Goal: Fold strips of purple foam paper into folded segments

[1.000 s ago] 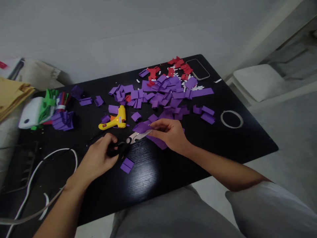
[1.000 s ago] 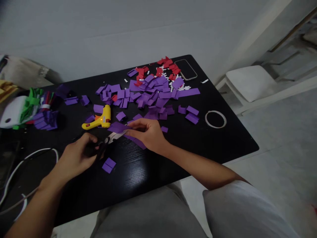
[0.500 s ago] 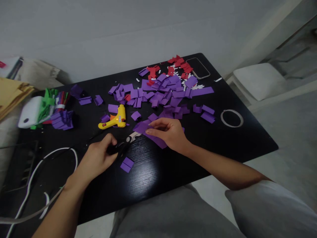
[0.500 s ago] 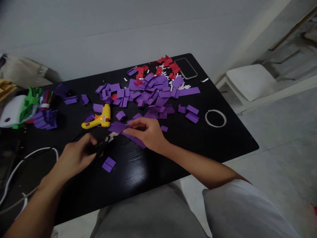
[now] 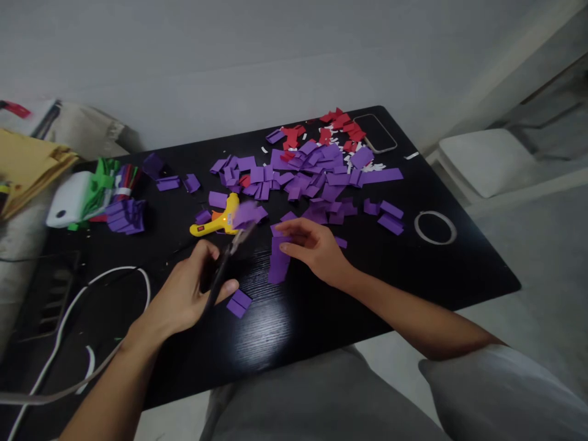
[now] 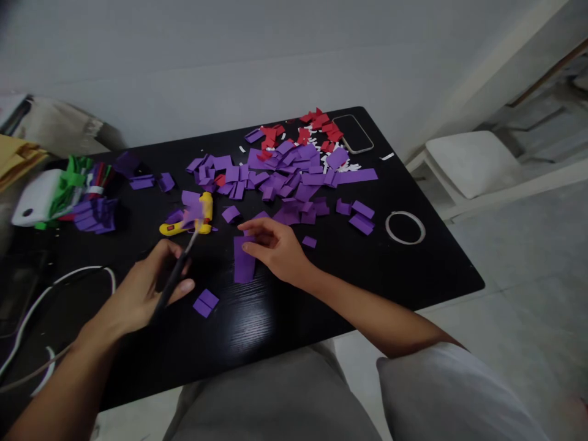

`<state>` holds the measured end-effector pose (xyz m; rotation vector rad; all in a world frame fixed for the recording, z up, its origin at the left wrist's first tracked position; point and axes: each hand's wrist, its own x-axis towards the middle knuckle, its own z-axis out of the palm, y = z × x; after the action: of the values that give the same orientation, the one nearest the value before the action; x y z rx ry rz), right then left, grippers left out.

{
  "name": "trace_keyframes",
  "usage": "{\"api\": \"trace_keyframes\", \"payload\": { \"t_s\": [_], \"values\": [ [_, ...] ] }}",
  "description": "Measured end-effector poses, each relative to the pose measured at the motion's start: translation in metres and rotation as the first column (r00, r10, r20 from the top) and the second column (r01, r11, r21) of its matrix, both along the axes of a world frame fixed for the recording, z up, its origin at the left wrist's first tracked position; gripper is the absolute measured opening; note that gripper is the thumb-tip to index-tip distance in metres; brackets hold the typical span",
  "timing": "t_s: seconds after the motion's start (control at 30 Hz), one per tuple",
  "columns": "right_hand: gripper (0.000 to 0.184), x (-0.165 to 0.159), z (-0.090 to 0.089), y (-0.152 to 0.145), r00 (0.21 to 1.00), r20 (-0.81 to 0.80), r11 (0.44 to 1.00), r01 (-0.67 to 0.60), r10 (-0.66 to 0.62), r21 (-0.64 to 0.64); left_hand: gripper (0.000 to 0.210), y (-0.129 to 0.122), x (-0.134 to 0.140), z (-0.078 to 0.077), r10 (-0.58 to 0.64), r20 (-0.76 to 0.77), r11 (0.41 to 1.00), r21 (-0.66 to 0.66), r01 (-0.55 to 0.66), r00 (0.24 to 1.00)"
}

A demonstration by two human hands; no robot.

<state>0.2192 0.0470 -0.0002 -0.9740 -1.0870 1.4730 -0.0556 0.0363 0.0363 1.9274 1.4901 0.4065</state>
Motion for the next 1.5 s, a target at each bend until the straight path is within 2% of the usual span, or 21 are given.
{"api": "trace_keyframes", "payload": {
  "t_s": [0.07,0.17,0.27,0.37,0.47,0.67,0.77,0.87,0.93,1.03,1.17,1.3,1.4,1.5],
  "values": [
    [0.031,0.001,0.000,0.000,0.999,0.006,0.999,-0.034,0.034,-0.021,0.040,0.000,0.002,-0.001,-0.007,0.062,0.999,-0.042,0.010,0.998],
    [0.028,0.001,0.000,0.000,0.998,-0.015,0.994,-0.069,0.068,-0.082,0.038,-0.003,0.009,-0.003,0.096,0.189,0.994,-0.067,-0.085,0.977],
    [0.024,0.000,0.000,0.000,0.988,-0.135,0.968,-0.102,0.073,-0.227,0.035,-0.005,0.020,-0.003,0.184,0.378,0.972,-0.206,-0.111,0.907],
    [0.024,-0.001,0.003,0.001,0.961,-0.273,0.924,-0.130,0.029,-0.359,0.035,-0.006,0.030,-0.002,0.279,0.474,0.939,-0.316,-0.134,0.835],
    [0.024,-0.001,0.006,0.001,0.944,-0.330,0.896,-0.165,0.021,-0.413,0.041,-0.006,0.037,-0.003,0.320,0.525,0.931,-0.329,-0.158,0.789],
    [0.025,-0.004,0.006,-0.005,0.940,-0.333,0.879,-0.218,0.072,-0.425,0.046,-0.009,0.040,-0.006,0.329,0.548,0.939,-0.278,-0.203,0.769],
    [0.031,-0.007,0.004,-0.009,0.953,-0.264,0.890,-0.244,0.147,-0.384,0.047,-0.009,0.038,-0.009,0.327,0.558,0.939,-0.287,-0.192,0.762],
    [0.037,-0.007,0.003,-0.012,0.978,-0.013,0.944,-0.206,0.210,-0.257,0.047,-0.010,0.037,-0.013,0.306,0.575,0.940,-0.309,-0.145,0.759],
    [0.036,-0.008,0.003,-0.013,0.962,0.147,0.963,-0.204,0.231,-0.176,0.047,-0.011,0.038,-0.014,0.292,0.592,0.941,-0.317,-0.117,0.751],
    [0.033,-0.008,0.005,-0.014,0.946,0.208,0.965,-0.224,0.249,-0.136,0.046,-0.013,0.043,-0.014,0.265,0.605,0.950,-0.297,-0.096,0.751],
    [0.031,-0.007,0.002,-0.012,0.968,0.185,0.974,-0.140,0.172,-0.176,0.040,-0.013,0.040,-0.010,0.225,0.546,0.973,-0.177,-0.152,0.807],
    [0.034,-0.003,0.000,-0.003,0.997,-0.069,0.938,0.011,-0.037,-0.346,0.042,-0.010,0.024,-0.006,0.216,0.349,0.972,0.010,-0.235,0.912],
    [0.037,0.000,0.001,0.005,0.958,-0.225,0.900,0.066,-0.178,-0.430,0.042,-0.008,0.015,-0.002,0.159,0.177,0.984,0.047,-0.170,0.971],
    [0.037,0.002,0.002,0.010,0.940,-0.258,0.882,0.084,-0.225,-0.463,0.042,-0.008,0.014,0.001,0.102,0.057,0.992,0.064,-0.105,0.993]
  ]
}}
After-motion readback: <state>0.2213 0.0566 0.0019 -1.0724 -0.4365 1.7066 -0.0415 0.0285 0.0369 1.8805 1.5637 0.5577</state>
